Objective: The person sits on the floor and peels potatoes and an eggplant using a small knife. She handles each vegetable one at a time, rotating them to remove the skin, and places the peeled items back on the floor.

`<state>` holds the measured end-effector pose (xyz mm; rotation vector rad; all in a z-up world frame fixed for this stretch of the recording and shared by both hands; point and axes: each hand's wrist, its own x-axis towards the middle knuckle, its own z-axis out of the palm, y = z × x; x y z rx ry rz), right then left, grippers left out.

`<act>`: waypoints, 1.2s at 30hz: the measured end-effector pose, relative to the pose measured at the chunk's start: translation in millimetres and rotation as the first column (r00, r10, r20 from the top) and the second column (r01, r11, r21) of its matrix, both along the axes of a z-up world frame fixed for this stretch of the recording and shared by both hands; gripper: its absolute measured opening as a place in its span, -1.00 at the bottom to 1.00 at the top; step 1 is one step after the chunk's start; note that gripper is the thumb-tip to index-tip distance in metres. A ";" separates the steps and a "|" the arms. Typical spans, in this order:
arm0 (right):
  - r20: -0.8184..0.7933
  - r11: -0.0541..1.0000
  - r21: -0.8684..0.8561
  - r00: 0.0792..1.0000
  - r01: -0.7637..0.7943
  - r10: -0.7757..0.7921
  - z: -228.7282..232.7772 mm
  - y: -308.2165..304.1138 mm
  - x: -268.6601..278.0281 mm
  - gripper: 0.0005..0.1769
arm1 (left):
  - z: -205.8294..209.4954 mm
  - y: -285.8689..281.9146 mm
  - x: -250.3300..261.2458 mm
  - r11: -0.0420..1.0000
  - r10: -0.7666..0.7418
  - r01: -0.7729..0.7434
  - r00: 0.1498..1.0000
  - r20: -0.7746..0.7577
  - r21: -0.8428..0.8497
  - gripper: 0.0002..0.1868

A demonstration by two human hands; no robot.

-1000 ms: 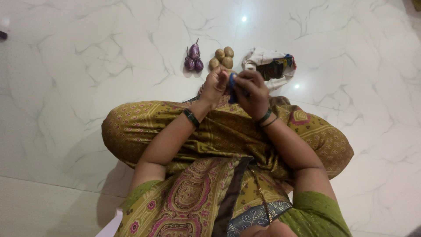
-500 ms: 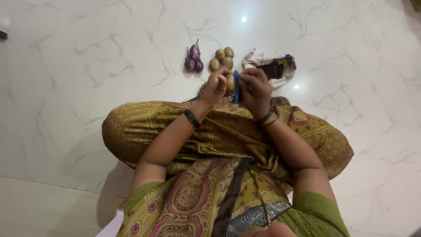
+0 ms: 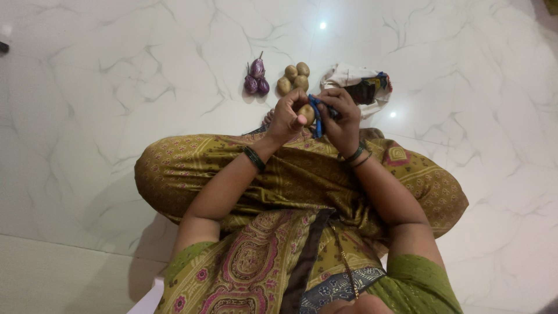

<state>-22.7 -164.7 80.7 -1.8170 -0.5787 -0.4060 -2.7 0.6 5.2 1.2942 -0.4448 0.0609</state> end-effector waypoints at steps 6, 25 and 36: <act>0.196 0.984 -0.179 0.980 0.009 0.027 14.9 9.4 -22.1 -0.76 | 6.9 2.6 -1.9 0.999 0.004 -0.005 1.000 -0.022 -0.051 -0.10; -0.189 0.907 -0.353 0.967 -0.231 0.173 -44.8 -6.9 76.3 -0.42 | -35.1 12.5 36.8 0.952 0.281 -0.305 0.849 -0.447 0.018 -0.18; -0.300 0.813 -0.363 0.883 -0.456 0.361 -58.6 35.0 124.0 -0.41 | -22.9 29.7 43.6 0.950 0.302 -0.284 0.738 -0.603 0.128 -0.39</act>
